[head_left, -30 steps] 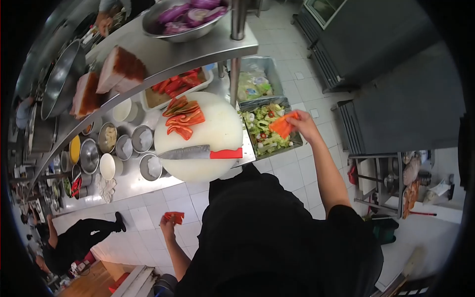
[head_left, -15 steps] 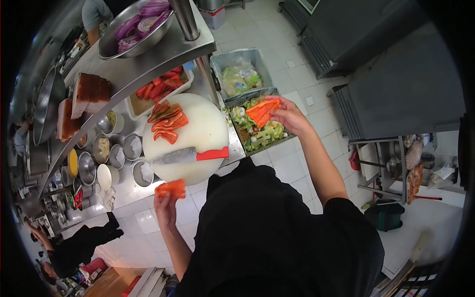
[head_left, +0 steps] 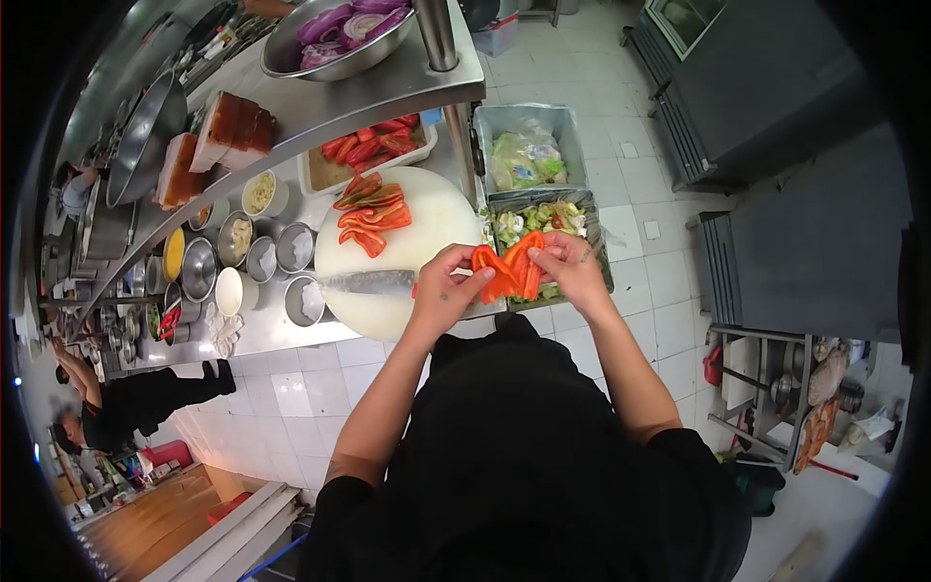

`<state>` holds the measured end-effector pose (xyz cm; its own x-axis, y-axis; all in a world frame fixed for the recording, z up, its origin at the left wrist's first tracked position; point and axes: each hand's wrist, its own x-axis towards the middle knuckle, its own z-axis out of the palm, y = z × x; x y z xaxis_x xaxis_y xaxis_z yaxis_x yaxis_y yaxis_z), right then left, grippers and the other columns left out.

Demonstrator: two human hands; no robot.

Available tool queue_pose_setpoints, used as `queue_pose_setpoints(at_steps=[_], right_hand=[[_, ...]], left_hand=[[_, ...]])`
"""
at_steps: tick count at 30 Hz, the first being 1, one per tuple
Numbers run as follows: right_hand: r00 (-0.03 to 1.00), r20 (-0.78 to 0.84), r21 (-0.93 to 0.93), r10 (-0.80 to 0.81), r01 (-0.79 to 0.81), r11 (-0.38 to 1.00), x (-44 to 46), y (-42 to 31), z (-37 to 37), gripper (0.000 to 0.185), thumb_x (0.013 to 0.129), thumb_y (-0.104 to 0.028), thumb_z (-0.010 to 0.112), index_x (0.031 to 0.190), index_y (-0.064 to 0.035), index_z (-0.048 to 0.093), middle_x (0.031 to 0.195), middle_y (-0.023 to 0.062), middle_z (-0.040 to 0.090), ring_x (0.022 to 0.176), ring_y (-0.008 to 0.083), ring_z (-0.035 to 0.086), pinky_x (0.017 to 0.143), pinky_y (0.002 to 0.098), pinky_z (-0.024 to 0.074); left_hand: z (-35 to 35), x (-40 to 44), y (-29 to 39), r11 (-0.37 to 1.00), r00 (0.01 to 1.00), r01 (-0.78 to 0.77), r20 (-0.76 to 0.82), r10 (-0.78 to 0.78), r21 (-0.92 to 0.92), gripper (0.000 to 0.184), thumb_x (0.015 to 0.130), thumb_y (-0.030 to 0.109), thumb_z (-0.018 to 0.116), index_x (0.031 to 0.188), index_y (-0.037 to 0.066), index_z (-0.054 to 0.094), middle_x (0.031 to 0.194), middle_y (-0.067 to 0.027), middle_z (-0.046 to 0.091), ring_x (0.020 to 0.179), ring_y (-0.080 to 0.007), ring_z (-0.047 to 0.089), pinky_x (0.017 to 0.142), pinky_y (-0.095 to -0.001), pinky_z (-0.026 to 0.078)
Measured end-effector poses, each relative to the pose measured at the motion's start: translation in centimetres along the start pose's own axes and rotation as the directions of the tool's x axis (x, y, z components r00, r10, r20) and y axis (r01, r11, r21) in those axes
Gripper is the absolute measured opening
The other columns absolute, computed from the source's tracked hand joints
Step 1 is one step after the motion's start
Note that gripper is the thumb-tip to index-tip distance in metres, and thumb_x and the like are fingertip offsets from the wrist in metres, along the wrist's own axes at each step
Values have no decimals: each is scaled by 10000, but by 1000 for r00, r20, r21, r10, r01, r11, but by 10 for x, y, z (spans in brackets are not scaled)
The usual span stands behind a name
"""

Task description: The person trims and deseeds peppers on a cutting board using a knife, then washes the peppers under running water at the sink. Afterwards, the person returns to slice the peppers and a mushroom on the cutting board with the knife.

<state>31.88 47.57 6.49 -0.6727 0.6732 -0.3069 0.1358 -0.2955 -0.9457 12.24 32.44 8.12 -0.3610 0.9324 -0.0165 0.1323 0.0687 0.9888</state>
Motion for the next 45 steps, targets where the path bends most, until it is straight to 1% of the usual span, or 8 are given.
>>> queue_pose_setpoints(at_steps=[2,10,13,19,26,29,34,45], right_hand=[[999,10,1,41,-41,999,0,-12,5,185,1059,-147,703,1182,-10,700,996,30,786,843,82,725,740,254,589],[959,270,-318,-84,172,932,67,14,39,269,1018,-149,731,1226,18,697,947,87,785,855,142,736,788,309,581],[846,60,-678,-529,424,601,67,-7,78,357,951,-101,725,1292,-3,689,1163,218,716,1083,365,730,904,431,589],[769,563,-744,-303,631,220,27,49,152,552,862,-78,729,1404,-46,628,1153,186,626,1146,378,634,907,484,565],[825,562,-697,-51,506,509,15,24,149,523,919,-63,635,1430,-92,530,1134,194,643,1043,421,672,879,511,560],[849,507,-697,-149,505,509,-4,25,131,384,989,-122,639,1360,-103,543,1043,202,713,942,443,712,810,527,575],[882,451,-820,-136,469,328,-21,46,113,295,1045,-181,640,1302,-68,549,933,211,739,851,459,721,728,538,567],[866,491,-835,-92,498,232,-24,25,137,191,1058,-208,613,1066,-51,505,777,192,715,701,449,701,617,562,547]], left_hand=[[-6,-2,-7,963,982,190,37,-186,-193,317,997,52,763,1293,0,662,1133,-55,719,1034,-120,682,892,-284,585],[-45,-71,-39,942,940,115,-273,-205,-315,487,1015,65,731,1477,31,582,1209,-55,721,1093,-122,673,989,-289,520],[-72,-106,-53,944,874,174,-397,-280,-281,532,1021,51,707,1528,46,548,1219,-72,712,1119,-137,692,910,-269,555],[-136,-177,-84,940,689,200,-642,-336,-278,453,1034,94,683,1456,35,531,1137,-119,738,902,-160,747,664,-284,612],[-169,-169,-107,901,719,236,-559,-414,-364,212,1044,117,682,1179,23,548,1023,-119,752,788,-188,771,595,-283,567],[-156,-142,-107,900,762,146,-533,-368,-412,219,1034,103,687,1197,22,564,1022,-125,750,800,-200,770,616,-288,584],[-157,-127,-114,939,850,286,-503,-156,191,149,1001,46,710,1134,-16,683,966,-104,747,772,-144,737,655,-273,576],[-178,-111,-110,912,840,249,-541,-36,327,121,908,46,781,1009,0,734,893,-156,687,743,-246,700,700,-356,583]])
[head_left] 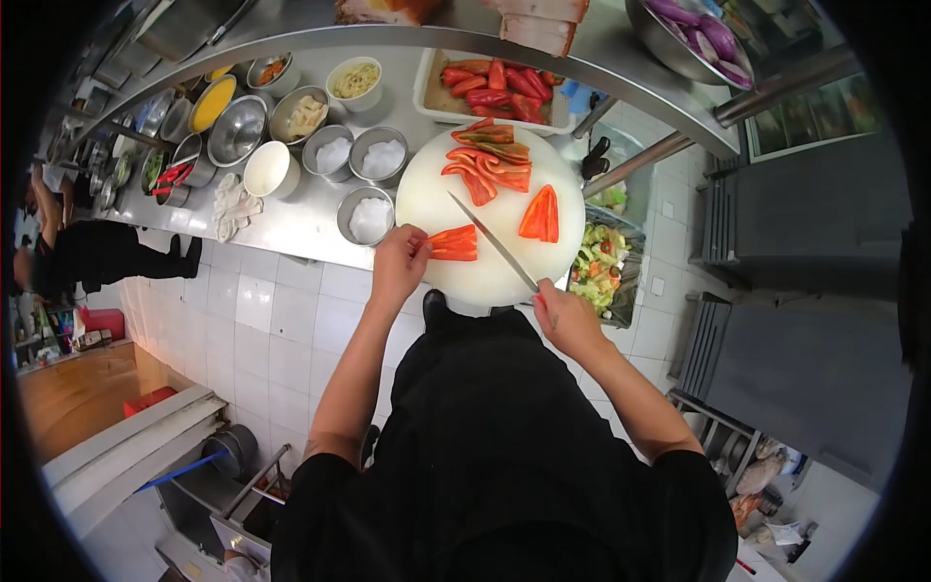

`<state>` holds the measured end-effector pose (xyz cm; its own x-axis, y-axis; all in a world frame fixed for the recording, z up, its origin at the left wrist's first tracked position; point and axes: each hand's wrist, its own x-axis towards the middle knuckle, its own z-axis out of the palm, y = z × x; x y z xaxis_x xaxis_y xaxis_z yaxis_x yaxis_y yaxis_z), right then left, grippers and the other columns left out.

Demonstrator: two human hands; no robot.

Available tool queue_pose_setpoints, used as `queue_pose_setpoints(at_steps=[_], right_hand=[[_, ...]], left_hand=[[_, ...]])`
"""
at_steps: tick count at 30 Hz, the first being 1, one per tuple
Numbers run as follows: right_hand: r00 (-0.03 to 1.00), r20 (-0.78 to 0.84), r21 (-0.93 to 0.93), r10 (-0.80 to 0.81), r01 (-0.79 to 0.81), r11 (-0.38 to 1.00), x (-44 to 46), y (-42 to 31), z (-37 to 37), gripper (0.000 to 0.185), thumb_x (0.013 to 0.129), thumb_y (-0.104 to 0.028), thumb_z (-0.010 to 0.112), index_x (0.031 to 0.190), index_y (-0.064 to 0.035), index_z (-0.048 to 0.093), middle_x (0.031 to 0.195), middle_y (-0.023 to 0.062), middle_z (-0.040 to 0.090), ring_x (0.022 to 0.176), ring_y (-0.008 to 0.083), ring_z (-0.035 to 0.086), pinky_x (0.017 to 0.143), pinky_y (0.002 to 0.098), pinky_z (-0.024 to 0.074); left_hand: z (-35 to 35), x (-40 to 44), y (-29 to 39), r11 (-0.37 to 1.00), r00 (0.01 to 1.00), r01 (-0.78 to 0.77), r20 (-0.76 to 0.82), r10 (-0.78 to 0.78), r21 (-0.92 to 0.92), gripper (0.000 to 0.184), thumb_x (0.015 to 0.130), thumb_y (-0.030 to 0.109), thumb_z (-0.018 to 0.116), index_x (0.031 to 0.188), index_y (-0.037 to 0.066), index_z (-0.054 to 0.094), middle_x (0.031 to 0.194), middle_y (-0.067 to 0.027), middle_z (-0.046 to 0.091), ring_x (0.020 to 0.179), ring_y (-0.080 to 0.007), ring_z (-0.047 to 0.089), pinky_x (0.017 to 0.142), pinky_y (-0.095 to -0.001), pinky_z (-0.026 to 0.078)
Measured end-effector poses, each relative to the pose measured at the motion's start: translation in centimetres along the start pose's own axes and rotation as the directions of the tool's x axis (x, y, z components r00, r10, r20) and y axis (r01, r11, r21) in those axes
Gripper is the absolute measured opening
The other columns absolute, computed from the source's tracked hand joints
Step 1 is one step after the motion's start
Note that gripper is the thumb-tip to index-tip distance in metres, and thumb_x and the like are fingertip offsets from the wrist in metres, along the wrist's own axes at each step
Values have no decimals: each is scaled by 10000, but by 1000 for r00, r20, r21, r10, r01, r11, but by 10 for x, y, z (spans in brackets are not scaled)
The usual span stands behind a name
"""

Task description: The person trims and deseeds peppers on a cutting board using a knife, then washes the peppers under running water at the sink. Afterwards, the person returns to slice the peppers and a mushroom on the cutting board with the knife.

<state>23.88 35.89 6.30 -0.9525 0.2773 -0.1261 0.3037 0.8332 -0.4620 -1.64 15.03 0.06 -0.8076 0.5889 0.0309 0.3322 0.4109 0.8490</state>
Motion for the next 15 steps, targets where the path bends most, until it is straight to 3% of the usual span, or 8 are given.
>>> queue_pose_setpoints(at_steps=[4,6,8,13,15], right_hand=[[999,10,-54,-33,34,998,-3,-9,-5,180,1062,-208,613,1063,-56,517,752,187,701,682,435,701,601,552,545],[997,-36,-31,-63,61,998,-3,-15,-8,183,1061,-211,619,1069,-57,521,745,187,698,673,430,701,594,552,542],[993,-82,-8,-90,89,996,-3,-14,-7,186,1059,-214,624,1074,-57,524,737,187,696,664,425,700,588,552,539],[997,64,-120,-46,53,991,-12,-3,0,165,1032,-181,643,1070,-54,545,706,179,687,636,426,686,585,558,534],[996,68,-79,-55,60,995,-20,2,2,157,1027,-173,641,1059,-50,549,706,180,688,635,428,684,589,560,535]], left_hand=[[3,0,-7,998,998,60,-2,-60,-20,98,910,44,778,976,1,719,937,-161,690,753,-252,707,711,-363,592],[4,0,-10,1000,1000,17,-15,-17,2,143,917,70,796,1011,-21,737,930,-136,716,739,-171,691,679,-318,576],[4,-1,-10,1000,999,19,-26,-19,6,145,916,69,796,1011,-23,736,929,-136,716,737,-171,692,681,-321,577],[3,-8,-7,999,999,15,-51,-13,38,131,916,59,784,998,-27,730,934,-135,716,734,-169,696,683,-320,576],[0,-20,-6,998,999,35,-30,-33,58,125,915,58,772,989,-29,722,917,-128,713,718,-168,692,671,-312,566]])
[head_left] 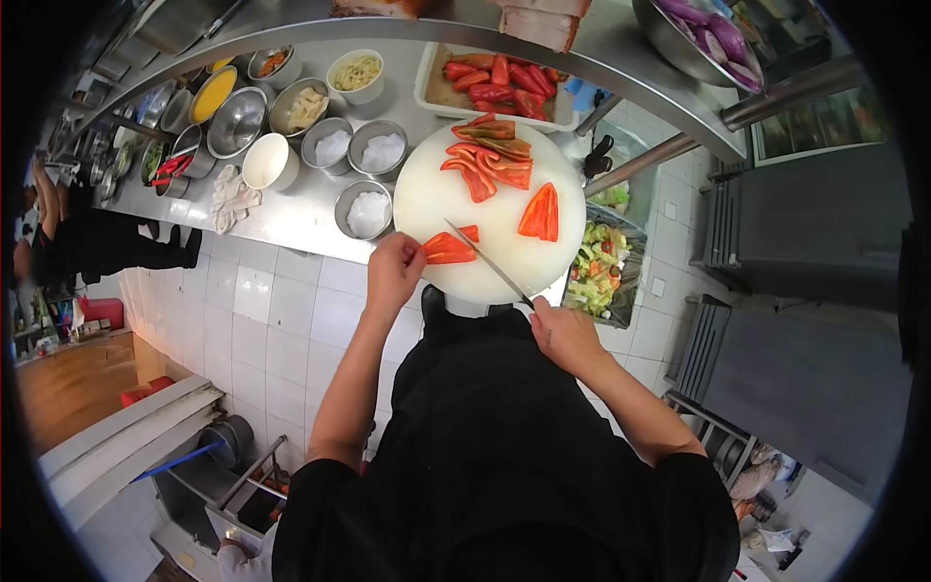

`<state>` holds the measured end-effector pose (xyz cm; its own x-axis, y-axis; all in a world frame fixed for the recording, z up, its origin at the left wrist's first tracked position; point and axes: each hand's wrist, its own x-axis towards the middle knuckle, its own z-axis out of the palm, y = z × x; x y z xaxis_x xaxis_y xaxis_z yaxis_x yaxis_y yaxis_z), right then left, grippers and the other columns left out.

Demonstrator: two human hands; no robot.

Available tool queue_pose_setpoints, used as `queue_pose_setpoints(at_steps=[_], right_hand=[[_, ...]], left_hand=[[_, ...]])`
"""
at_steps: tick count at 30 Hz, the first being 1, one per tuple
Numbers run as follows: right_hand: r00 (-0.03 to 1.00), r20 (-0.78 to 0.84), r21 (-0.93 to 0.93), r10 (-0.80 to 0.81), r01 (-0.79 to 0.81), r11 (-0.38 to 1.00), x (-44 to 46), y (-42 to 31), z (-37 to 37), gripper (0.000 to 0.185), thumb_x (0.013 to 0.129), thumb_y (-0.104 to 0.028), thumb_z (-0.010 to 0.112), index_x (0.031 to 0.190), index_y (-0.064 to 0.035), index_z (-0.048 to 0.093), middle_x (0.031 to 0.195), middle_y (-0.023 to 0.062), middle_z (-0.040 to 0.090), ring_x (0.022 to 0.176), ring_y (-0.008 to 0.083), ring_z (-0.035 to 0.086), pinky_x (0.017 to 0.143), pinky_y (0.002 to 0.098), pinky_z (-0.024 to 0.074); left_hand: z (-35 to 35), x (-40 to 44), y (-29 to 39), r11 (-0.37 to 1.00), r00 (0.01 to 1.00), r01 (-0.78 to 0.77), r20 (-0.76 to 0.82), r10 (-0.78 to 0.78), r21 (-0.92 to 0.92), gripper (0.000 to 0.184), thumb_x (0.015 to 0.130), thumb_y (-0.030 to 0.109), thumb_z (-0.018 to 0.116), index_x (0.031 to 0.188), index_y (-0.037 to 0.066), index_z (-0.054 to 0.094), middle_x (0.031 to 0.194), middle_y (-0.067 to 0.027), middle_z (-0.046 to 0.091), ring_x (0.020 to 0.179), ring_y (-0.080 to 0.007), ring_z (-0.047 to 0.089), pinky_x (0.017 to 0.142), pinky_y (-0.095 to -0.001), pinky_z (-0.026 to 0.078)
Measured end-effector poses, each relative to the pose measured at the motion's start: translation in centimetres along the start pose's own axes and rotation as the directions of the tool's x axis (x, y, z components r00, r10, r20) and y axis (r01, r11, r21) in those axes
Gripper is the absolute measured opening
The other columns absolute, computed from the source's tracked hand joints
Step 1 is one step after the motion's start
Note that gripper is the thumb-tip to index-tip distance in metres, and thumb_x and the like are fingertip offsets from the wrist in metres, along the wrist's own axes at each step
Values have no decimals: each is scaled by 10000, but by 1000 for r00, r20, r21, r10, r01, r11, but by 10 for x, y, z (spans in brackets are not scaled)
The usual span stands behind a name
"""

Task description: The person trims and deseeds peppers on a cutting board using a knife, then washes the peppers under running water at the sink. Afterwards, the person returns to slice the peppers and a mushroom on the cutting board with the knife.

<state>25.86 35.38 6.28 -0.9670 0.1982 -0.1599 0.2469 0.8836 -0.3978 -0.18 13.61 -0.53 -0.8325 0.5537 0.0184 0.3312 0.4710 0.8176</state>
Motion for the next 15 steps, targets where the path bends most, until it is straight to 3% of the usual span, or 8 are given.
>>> queue_pose_setpoints(at_steps=[3,5,7,10,12,15], right_hand=[[1000,17,41,-3,2,999,0,11,1,151,1019,-165,639,1042,-41,555,711,181,690,639,431,682,596,562,537],[999,45,50,-4,2,999,2,10,1,154,1017,-165,639,1036,-37,556,714,182,692,643,432,683,600,561,538],[989,-143,105,-32,48,993,10,3,-5,162,1018,-174,641,1044,-36,560,709,178,690,647,430,686,597,553,541],[993,-119,142,-17,34,989,16,0,-2,157,1026,-174,632,1061,-37,563,719,173,697,650,425,692,588,545,544],[995,-102,147,-9,24,989,19,-4,0,156,1031,-174,628,1066,-37,562,729,174,702,654,423,696,584,541,545],[998,-61,152,3,6,988,23,-14,3,157,1037,-175,620,1072,-36,558,749,180,711,662,423,701,581,539,549]], left_hand=[[0,-12,4,997,999,51,-8,-51,-59,130,907,69,764,982,-21,706,912,-140,681,730,-243,687,680,-356,576],[2,-13,-1,995,998,59,-22,-61,-75,131,912,64,760,995,-24,709,896,-127,690,710,-203,684,662,-329,562],[2,-11,-1,994,998,53,-41,-57,-92,133,918,59,757,1009,-28,713,881,-114,700,690,-163,680,644,-301,549],[5,-16,7,998,993,46,-110,-51,-52,122,926,50,756,1010,-26,709,876,-117,690,677,-173,666,633,-309,545],[11,-23,15,999,991,-35,-132,35,2,137,926,60,772,1013,-24,707,862,-122,681,664,-192,647,625,-318,543],[17,-25,17,1000,990,1,-140,-1,5,163,917,102,799,973,-25,713,846,-124,684,660,-205,642,618,-330,538]])
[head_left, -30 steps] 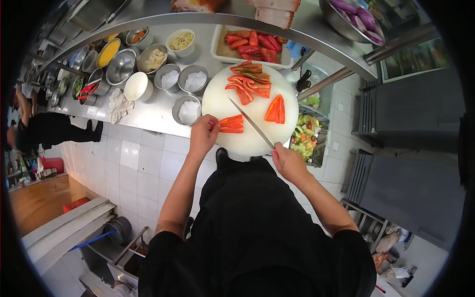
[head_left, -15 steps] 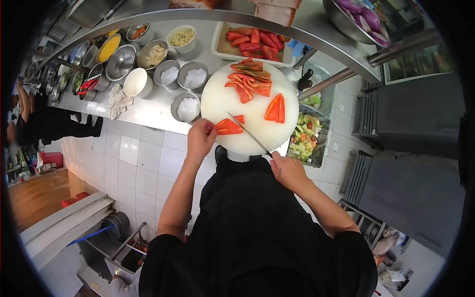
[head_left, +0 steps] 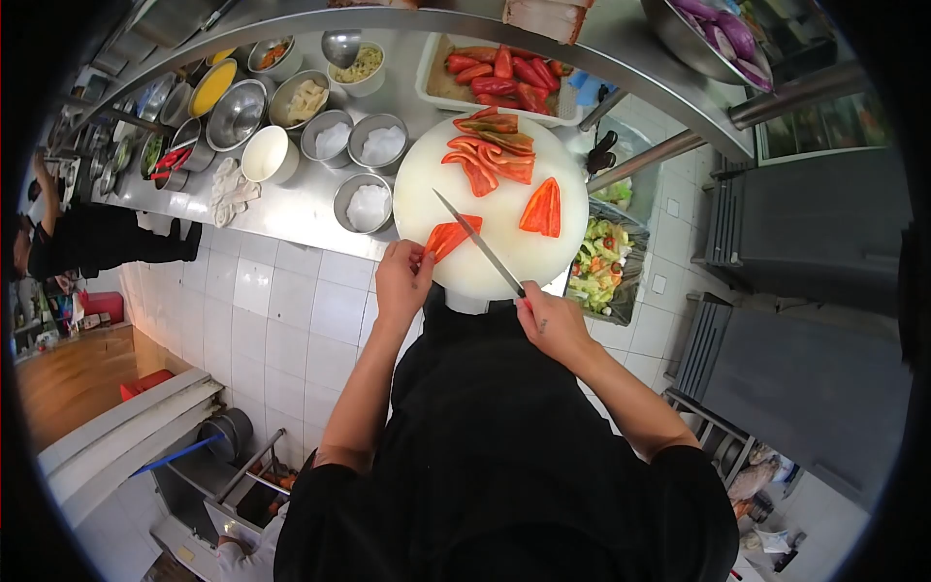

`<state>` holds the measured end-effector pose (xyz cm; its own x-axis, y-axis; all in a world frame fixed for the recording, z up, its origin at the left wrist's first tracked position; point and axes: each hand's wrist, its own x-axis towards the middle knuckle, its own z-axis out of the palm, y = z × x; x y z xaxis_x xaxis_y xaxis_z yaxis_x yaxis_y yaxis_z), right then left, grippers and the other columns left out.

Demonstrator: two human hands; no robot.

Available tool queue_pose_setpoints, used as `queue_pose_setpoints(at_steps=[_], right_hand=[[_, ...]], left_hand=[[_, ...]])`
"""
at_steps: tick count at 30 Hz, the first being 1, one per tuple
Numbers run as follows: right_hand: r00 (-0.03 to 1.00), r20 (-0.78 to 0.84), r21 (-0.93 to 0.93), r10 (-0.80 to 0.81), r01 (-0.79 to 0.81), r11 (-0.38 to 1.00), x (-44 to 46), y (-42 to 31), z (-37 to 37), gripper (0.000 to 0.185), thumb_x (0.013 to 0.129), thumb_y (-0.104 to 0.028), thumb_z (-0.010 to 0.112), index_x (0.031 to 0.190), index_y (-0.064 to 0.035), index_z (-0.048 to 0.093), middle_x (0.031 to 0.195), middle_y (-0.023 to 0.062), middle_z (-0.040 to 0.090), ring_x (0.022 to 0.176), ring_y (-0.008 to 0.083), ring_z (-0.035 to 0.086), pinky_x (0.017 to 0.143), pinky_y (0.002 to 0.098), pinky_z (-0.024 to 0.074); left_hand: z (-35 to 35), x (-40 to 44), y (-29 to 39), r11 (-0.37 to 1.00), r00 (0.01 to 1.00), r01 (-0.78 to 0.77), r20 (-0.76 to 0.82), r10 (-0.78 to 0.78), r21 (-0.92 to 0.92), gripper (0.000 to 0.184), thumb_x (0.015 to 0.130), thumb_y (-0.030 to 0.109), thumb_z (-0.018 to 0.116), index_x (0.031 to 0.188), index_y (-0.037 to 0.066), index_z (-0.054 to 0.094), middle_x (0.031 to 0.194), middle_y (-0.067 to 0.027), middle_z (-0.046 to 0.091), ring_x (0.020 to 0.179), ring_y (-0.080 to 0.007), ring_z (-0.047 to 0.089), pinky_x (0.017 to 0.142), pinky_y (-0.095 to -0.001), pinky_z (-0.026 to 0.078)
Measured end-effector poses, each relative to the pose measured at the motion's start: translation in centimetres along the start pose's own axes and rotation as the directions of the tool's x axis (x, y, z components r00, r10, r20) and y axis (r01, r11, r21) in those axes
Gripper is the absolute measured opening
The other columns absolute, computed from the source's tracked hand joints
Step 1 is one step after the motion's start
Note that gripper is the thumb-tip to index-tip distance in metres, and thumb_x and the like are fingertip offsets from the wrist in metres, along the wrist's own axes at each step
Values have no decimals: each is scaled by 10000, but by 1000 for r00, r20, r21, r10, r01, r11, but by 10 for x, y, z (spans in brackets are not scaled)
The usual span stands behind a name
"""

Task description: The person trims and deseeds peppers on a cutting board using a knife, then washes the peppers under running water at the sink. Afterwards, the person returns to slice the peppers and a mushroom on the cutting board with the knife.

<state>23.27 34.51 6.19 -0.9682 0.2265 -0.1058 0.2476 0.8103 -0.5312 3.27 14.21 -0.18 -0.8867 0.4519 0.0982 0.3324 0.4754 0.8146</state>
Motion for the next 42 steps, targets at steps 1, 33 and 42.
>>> queue_pose_setpoints(at_steps=[1,33,42], right_hand=[[1000,17,-2,11,-11,1000,1,-2,0,159,1039,-176,618,1074,-34,555,759,185,715,665,426,703,582,541,551],[990,138,-28,27,-23,999,11,-9,-18,168,1043,-185,617,1054,-39,533,766,210,711,718,442,709,624,553,556],[981,193,-61,30,-19,998,14,-12,0,171,1044,-184,628,1059,-41,535,776,202,714,702,445,705,612,553,556]], left_hand=[[1,0,1,1000,1000,12,1,-12,-5,173,915,114,802,952,-29,713,835,-123,690,659,-200,648,619,-330,538],[-18,15,-8,975,975,215,65,-211,-64,157,896,92,795,906,-47,722,784,-136,758,689,-193,731,670,-324,576],[-8,7,0,956,961,275,8,-276,-101,166,902,106,787,932,-49,736,832,-150,763,719,-211,743,677,-329,581]])
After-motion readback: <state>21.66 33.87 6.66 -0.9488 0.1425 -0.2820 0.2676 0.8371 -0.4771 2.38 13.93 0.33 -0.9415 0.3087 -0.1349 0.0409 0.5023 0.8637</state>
